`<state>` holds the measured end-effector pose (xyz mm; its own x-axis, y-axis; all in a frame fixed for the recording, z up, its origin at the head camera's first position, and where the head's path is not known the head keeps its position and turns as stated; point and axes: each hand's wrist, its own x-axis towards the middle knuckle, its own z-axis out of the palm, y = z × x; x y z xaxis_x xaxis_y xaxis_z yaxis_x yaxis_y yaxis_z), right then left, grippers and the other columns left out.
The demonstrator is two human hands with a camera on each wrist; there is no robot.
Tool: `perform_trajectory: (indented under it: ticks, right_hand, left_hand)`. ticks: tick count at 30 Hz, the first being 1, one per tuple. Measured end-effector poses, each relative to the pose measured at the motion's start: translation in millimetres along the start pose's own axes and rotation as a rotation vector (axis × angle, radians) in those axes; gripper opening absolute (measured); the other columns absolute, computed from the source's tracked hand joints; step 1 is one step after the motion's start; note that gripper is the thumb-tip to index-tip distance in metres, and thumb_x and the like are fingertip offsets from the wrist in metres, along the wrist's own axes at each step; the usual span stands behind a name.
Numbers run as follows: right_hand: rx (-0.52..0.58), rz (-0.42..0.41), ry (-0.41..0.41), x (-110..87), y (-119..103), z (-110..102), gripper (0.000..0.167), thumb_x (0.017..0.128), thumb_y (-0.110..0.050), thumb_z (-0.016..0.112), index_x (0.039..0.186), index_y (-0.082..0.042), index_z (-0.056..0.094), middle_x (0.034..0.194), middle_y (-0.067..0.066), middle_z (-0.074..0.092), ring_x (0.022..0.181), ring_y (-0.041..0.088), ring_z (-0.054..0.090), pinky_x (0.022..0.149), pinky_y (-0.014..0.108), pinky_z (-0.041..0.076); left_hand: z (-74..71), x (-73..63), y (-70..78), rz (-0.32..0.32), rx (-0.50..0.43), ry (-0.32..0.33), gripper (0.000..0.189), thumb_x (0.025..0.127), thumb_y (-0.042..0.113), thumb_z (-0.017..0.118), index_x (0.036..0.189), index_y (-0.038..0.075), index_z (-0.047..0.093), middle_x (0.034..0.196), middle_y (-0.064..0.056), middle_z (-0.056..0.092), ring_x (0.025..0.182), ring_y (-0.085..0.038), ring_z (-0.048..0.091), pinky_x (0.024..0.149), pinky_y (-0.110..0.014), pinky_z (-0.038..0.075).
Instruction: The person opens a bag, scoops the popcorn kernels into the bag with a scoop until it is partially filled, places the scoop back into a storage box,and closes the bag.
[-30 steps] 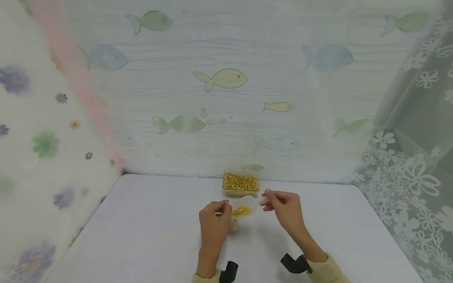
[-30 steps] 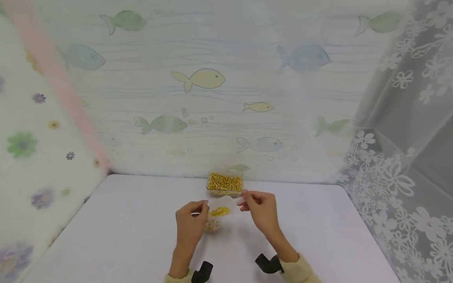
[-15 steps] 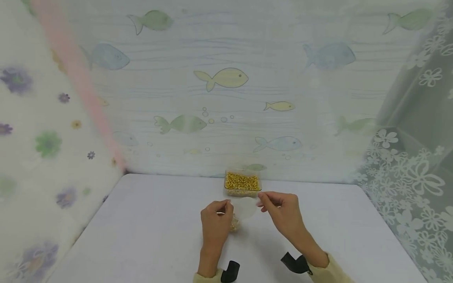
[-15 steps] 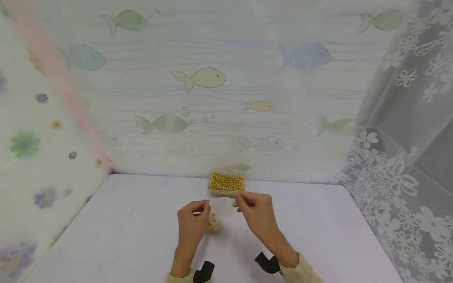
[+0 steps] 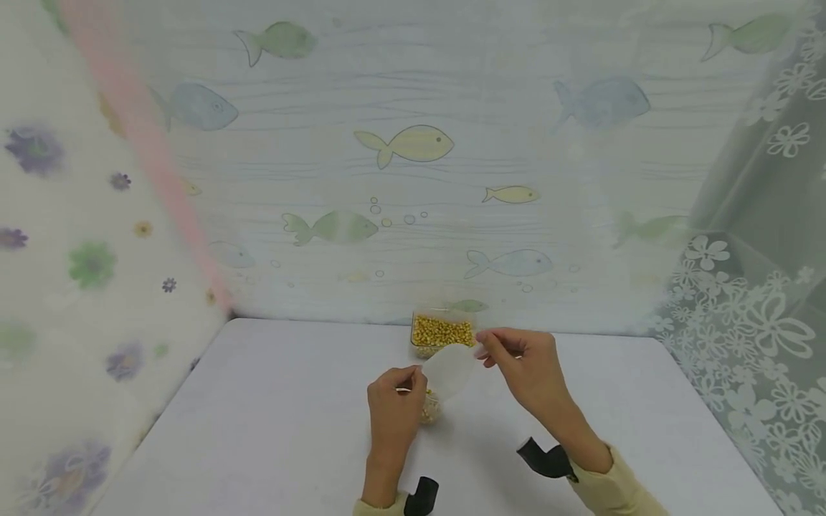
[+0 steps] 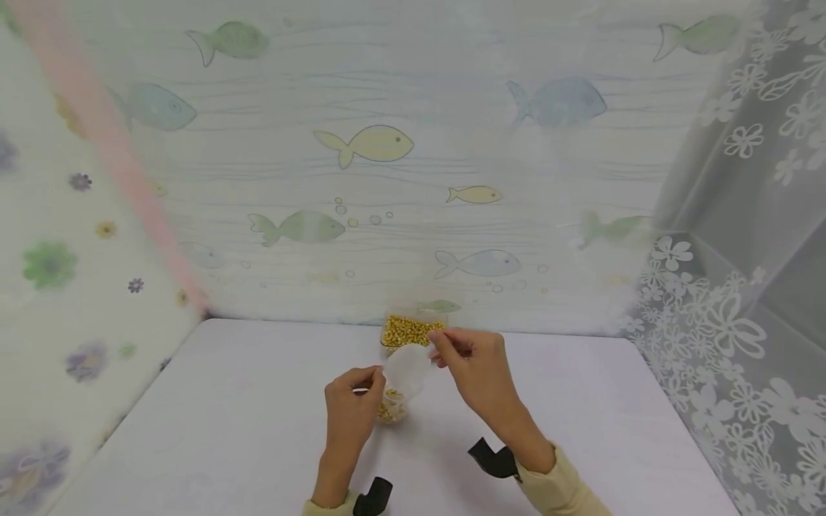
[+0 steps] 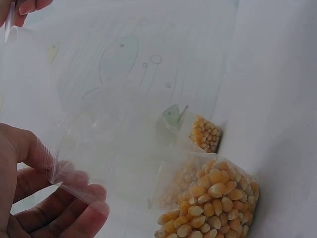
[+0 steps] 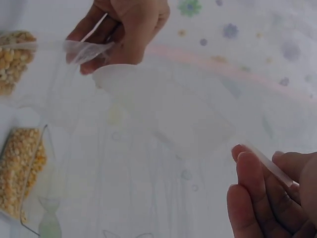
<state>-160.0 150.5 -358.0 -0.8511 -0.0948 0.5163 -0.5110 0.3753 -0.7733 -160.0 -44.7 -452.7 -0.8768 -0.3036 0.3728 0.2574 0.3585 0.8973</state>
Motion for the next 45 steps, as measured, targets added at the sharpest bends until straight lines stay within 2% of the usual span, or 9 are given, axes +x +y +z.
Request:
perform_trajectory:
  ticks: [7, 12, 15, 19, 26, 29, 35, 40, 45]
  right_hand:
    - [0.095, -0.035, 0.148, 7.8, 18.5, 5.6, 0.014, 0.098, -0.005, 0.066, 0.096, 0.003, 0.078, 0.077, 0.012, 0.076, 0.062, 0.008, 0.07, 0.062, 0.021, 0.058]
    - [0.141, -0.11, 0.26, 12.1, 41.3, 15.0, 0.015, 0.098, -0.001, 0.064, 0.095, 0.007, 0.076, 0.077, 0.018, 0.075, 0.062, 0.008, 0.07, 0.063, 0.02, 0.058]
    - [0.144, -0.134, 0.3, 15.7, 56.4, 19.5, 0.016, 0.098, 0.0, 0.063, 0.095, 0.01, 0.075, 0.079, 0.022, 0.074, 0.063, 0.007, 0.07, 0.063, 0.019, 0.058]
    - [0.13, -0.115, 0.325, 20.5, 80.9, 24.4, 0.015, 0.097, 0.002, 0.063, 0.096, 0.013, 0.074, 0.081, 0.027, 0.073, 0.064, 0.005, 0.07, 0.061, 0.018, 0.057]
    - [0.046, -0.081, 0.346, 29.2, 126.6, 30.9, 0.015, 0.097, -0.001, 0.065, 0.098, 0.009, 0.076, 0.078, 0.021, 0.074, 0.061, 0.029, 0.07, 0.057, 0.018, 0.055]
    - [0.002, -0.025, 0.33, 32.0, 141.0, 34.4, 0.019, 0.099, -0.007, 0.065, 0.097, 0.008, 0.077, 0.077, 0.019, 0.074, 0.062, 0.03, 0.07, 0.057, 0.014, 0.052]
    - [-0.035, 0.119, 0.249, 37.1, 156.9, 41.1, 0.029, 0.101, -0.016, 0.064, 0.098, 0.01, 0.076, 0.078, 0.018, 0.075, 0.06, 0.016, 0.07, 0.056, 0.014, 0.053]
    - [0.13, 0.342, 0.194, 44.0, 164.0, 43.3, 0.035, 0.102, -0.017, 0.062, 0.104, 0.016, 0.072, 0.083, 0.025, 0.075, 0.058, 0.007, 0.07, 0.059, 0.018, 0.057]
    - [0.299, 0.619, 0.131, 47.1, 170.3, 42.4, 0.042, 0.104, -0.021, 0.059, 0.121, 0.017, 0.063, 0.087, 0.014, 0.077, 0.065, 0.004, 0.071, 0.065, 0.019, 0.059]
  left_hand:
    - [-1.0, -2.9, -0.5, -0.019, -0.008, -0.003, 0.012, 0.089, 0.002, 0.07, 0.09, 0.006, 0.082, 0.074, 0.003, 0.071, 0.07, -0.008, 0.064, 0.062, -0.02, 0.055]
    - [-2.3, -5.8, -0.2, -0.026, -0.002, 0.0, 0.011, 0.088, 0.002, 0.071, 0.088, 0.005, 0.082, 0.073, 0.003, 0.071, 0.067, -0.008, 0.064, 0.06, -0.022, 0.056]
    - [-2.8, -6.9, -0.2, -0.022, 0.009, -0.002, 0.011, 0.088, 0.003, 0.071, 0.089, 0.005, 0.082, 0.075, 0.003, 0.072, 0.067, -0.008, 0.064, 0.062, -0.023, 0.056]
    - [-2.5, -7.3, -0.5, -0.01, 0.01, -0.004, 0.011, 0.088, 0.002, 0.071, 0.091, 0.005, 0.081, 0.075, 0.003, 0.072, 0.067, -0.007, 0.064, 0.063, -0.023, 0.057]
    - [-0.3, -4.9, 0.0, 0.021, -0.023, 0.001, 0.012, 0.088, 0.001, 0.071, 0.09, 0.005, 0.082, 0.074, 0.002, 0.072, 0.067, -0.008, 0.065, 0.062, -0.023, 0.057]
    - [0.1, -4.2, 0.7, 0.017, -0.033, -0.003, 0.013, 0.088, 0.001, 0.07, 0.09, 0.006, 0.082, 0.074, 0.003, 0.072, 0.067, -0.008, 0.065, 0.061, -0.023, 0.057]
    - [-0.8, -3.6, 3.0, 0.012, -0.031, -0.01, 0.012, 0.089, 0.001, 0.07, 0.091, 0.005, 0.082, 0.074, 0.003, 0.071, 0.067, -0.008, 0.065, 0.061, -0.023, 0.057]
    - [-1.1, -2.2, 3.6, 0.011, -0.028, -0.012, 0.011, 0.089, 0.002, 0.071, 0.091, 0.005, 0.081, 0.074, 0.003, 0.071, 0.068, -0.008, 0.065, 0.062, -0.023, 0.058]
    - [-0.5, 0.0, 2.4, 0.005, -0.034, -0.009, 0.011, 0.088, 0.001, 0.071, 0.09, 0.005, 0.081, 0.074, 0.003, 0.071, 0.067, -0.008, 0.065, 0.061, -0.023, 0.057]
